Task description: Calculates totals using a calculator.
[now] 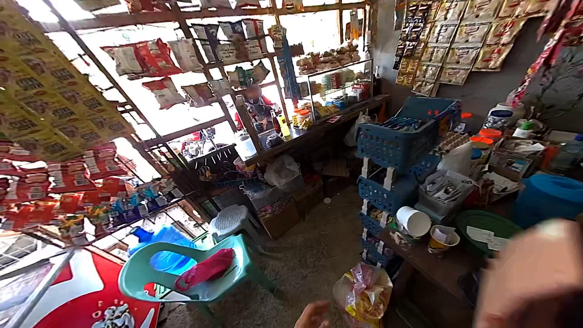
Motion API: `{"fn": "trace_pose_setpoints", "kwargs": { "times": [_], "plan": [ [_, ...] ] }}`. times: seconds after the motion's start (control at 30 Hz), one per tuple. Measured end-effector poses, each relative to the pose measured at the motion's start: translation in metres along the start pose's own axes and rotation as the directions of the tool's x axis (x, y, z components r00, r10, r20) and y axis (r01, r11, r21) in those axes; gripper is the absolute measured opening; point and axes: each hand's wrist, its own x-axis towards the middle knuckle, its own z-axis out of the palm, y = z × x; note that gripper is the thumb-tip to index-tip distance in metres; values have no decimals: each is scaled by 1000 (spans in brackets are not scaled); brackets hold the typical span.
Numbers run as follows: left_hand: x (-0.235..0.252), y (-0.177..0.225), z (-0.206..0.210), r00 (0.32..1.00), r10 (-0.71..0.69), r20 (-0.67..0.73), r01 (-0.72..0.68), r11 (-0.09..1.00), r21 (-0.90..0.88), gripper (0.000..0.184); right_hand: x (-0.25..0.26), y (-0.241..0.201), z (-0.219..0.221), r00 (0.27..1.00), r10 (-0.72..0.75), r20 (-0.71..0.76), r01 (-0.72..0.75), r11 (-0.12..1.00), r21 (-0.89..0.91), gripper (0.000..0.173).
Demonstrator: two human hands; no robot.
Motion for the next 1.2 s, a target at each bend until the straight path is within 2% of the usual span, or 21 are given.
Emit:
{"fn": "trace_pose_setpoints", "kwargs": {
  "times": [0.03,0.1,0.13,0.2,0.23,0.3,0.33,0.37,0.43,0.5,0.53,0.6,0.67,0.73,0.83,0.9,0.97,1.07,1.13,1.2],
  "plan": [
    [14,29,-5,994,101,-30,-104,988,-114,56,11,-8,54,998,13,56,-16,998,54,133],
    [41,63,-13,959,258,-113,-281,900,-334,87,16,-3,152,989,40,139,-66,980,187,135],
    [56,71,-19,939,310,-151,-345,842,-416,100,17,-2,195,980,64,186,-102,974,205,138],
    [78,77,-32,913,347,-214,-407,760,-506,114,19,-10,260,929,172,327,-224,966,129,144],
    [85,77,-38,919,299,-258,-394,737,-550,118,22,-15,284,880,245,408,-289,956,50,144],
    [94,84,-50,938,5,-347,-251,700,-668,121,33,-24,321,734,400,548,-397,908,-132,142],
    [102,86,-61,930,-105,-352,-205,648,-734,110,40,-23,336,678,436,592,-414,892,-182,139],
    [110,86,-75,928,-158,-338,-187,586,-788,95,48,-16,348,653,433,621,-418,890,-181,137],
    [132,79,-106,939,-163,-302,-196,466,-863,84,67,6,372,670,352,654,-405,911,-76,126],
    [163,73,-139,953,-125,-275,-215,358,-909,75,99,29,394,730,215,649,-305,952,28,108],
    [180,71,-153,955,-117,-271,-225,308,-924,71,115,38,403,759,132,637,-198,980,32,99],
    [211,67,-177,963,-102,-248,-219,228,-949,68,145,54,426,810,-118,574,148,989,-7,83],
    [245,63,-195,972,-83,-221,-203,182,-962,67,175,66,453,775,-350,526,431,902,-36,66],
    [276,58,-210,978,-67,-200,-190,128,-973,63,198,72,478,705,-470,531,549,836,10,55],
    [322,51,-228,974,-89,-208,-202,69,-977,61,224,91,510,644,-507,573,593,804,45,51],
    [354,44,-240,978,-90,-189,-186,40,-982,62,241,112,525,639,-458,618,577,816,9,56],
    [387,35,-254,987,-56,-150,-149,12,-989,63,263,133,532,687,-416,596,529,849,-17,56],
    [440,18,-279,998,32,-59,-60,19,-998,66,294,171,540,786,-385,483,486,869,-98,44],
    [479,7,-300,996,85,4,2,30,-1000,67,312,199,552,818,-384,428,479,867,-139,39],
    [514,5,-315,997,61,37,35,24,-999,66,329,215,565,828,-364,426,474,861,-186,38]
  ]
}}
